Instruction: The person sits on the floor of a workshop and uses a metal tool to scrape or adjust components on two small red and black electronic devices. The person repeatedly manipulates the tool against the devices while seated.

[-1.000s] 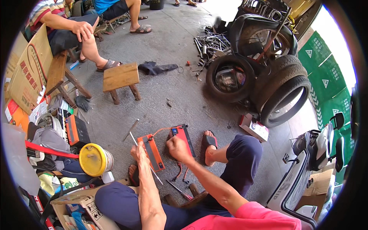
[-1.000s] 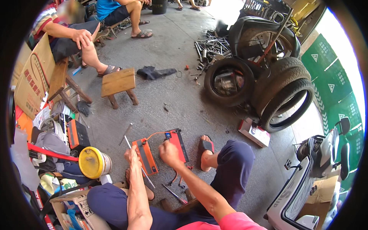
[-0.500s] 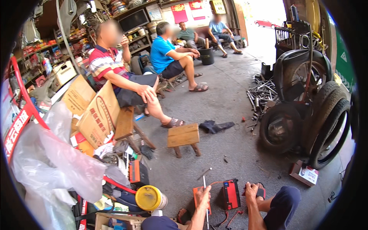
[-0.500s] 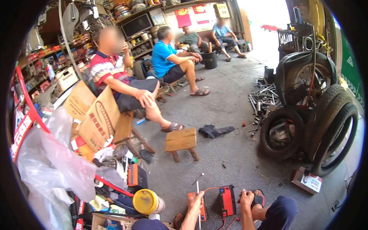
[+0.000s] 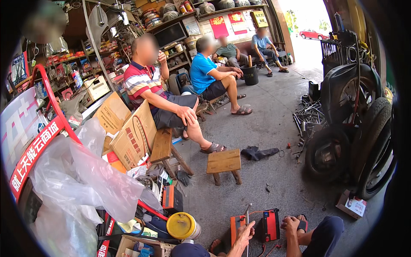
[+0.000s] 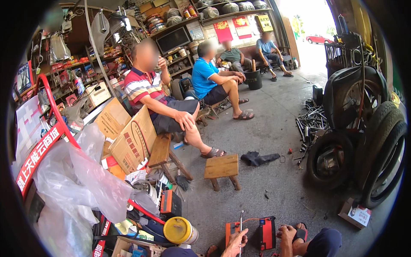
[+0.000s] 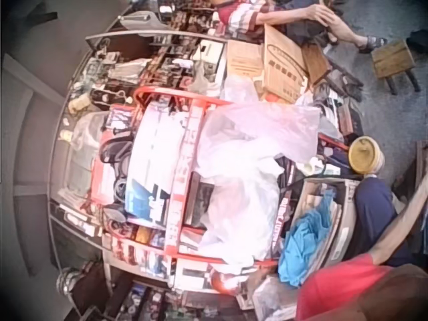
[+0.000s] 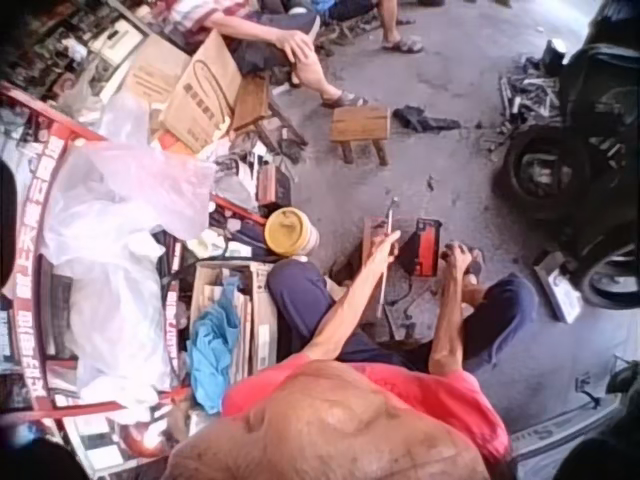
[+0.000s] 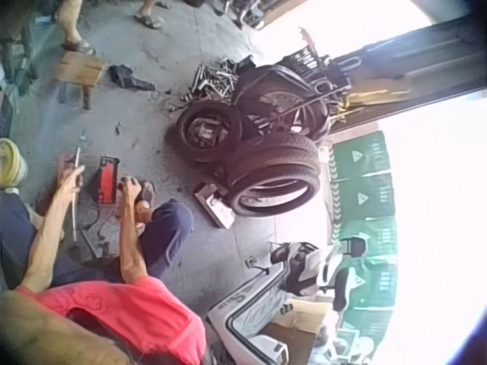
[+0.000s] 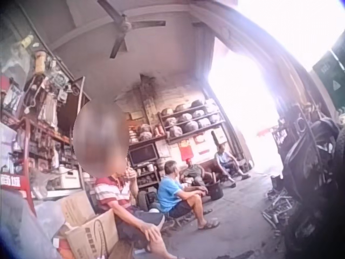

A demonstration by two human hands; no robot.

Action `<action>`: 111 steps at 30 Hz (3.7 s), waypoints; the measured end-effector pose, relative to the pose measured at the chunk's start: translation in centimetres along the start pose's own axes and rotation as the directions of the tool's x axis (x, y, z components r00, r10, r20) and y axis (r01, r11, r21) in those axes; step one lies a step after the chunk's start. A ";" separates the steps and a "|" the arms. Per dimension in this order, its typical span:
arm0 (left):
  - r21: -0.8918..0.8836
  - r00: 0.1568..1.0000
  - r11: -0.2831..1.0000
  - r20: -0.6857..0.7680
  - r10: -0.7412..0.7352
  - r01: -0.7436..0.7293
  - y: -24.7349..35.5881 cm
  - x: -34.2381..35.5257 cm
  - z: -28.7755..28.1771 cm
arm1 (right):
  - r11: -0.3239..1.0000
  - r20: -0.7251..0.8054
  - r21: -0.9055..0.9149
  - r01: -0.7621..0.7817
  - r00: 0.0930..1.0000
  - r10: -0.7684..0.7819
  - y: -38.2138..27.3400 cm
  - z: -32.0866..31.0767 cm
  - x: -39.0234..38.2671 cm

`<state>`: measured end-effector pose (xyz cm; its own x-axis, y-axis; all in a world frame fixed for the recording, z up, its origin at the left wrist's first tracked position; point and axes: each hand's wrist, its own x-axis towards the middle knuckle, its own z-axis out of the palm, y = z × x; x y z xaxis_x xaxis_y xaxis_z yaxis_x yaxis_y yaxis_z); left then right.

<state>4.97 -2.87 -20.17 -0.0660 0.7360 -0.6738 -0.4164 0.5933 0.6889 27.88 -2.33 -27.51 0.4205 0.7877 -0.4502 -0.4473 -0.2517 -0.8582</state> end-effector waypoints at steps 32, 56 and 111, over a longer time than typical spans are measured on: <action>0.047 0.980 0.996 0.188 0.063 -0.073 -0.3 4.3 7.1 | 0.374 0.264 -0.871 0.319 0.945 -0.192 -4.8 7.3 4.2; -0.282 0.955 0.959 0.292 0.049 0.037 -1.2 6.5 4.1 | 0.442 0.360 -0.823 0.358 0.929 -0.082 -3.5 5.9 3.1; -0.367 0.907 0.904 0.417 -0.049 0.218 -3.3 7.8 1.5 | 0.638 0.134 -0.769 0.046 0.987 0.090 -4.5 6.5 -2.1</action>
<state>7.20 1.43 -27.32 0.3389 0.7746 -0.5340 -0.7238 0.5773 0.3780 23.89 0.80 -21.08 0.2693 0.8299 -0.4885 0.3412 -0.5566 -0.7575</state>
